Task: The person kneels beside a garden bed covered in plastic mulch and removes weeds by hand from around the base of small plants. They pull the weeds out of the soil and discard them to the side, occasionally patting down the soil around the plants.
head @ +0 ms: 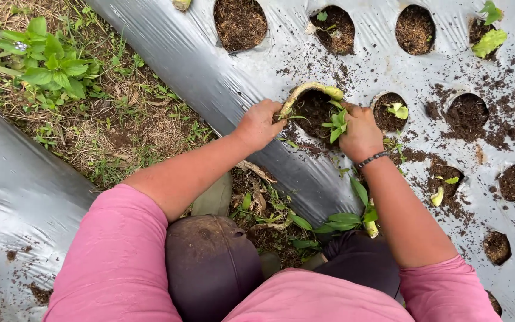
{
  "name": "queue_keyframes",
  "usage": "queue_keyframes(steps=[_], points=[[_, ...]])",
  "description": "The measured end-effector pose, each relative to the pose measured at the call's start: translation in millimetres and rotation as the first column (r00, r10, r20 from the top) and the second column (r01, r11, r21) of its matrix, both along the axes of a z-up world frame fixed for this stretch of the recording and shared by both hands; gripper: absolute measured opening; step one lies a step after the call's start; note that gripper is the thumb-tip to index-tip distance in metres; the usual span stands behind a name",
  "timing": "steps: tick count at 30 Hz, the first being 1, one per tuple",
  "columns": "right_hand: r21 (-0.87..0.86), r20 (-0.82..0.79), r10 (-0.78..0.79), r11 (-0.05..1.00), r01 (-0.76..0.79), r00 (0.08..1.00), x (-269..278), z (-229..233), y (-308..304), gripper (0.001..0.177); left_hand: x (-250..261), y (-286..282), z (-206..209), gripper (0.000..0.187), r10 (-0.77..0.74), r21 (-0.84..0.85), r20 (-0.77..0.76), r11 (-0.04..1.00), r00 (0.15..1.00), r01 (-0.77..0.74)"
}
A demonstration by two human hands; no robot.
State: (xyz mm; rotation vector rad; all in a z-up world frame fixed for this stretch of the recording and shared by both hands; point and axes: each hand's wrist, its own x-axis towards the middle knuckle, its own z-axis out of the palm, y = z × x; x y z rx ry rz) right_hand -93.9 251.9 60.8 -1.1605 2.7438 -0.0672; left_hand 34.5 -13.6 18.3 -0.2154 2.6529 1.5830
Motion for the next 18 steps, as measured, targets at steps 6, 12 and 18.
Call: queue_keyframes(steps=[6, 12, 18], points=[[0.221, 0.067, 0.066, 0.972, -0.079, 0.996, 46.3, -46.5, 42.0, 0.056, 19.7, 13.4, 17.7, 0.043, -0.197, -0.352, -0.029, 0.920, 0.980, 0.175], [-0.183, 0.421, -0.252, 0.917, 0.353, 0.872, 17.3, -60.5, 9.7, 0.050, 6.9, 32.2, -8.1, 0.051, -0.224, -0.516, -0.024, 0.838, 0.974, 0.180], [-0.355, 0.362, -0.181, 0.880, 0.315, 0.914, 22.5, -84.2, -41.6, 0.037, -9.7, 28.2, -61.9, 0.033, -0.047, -0.355, 0.042, 0.933, 0.998, 0.059]])
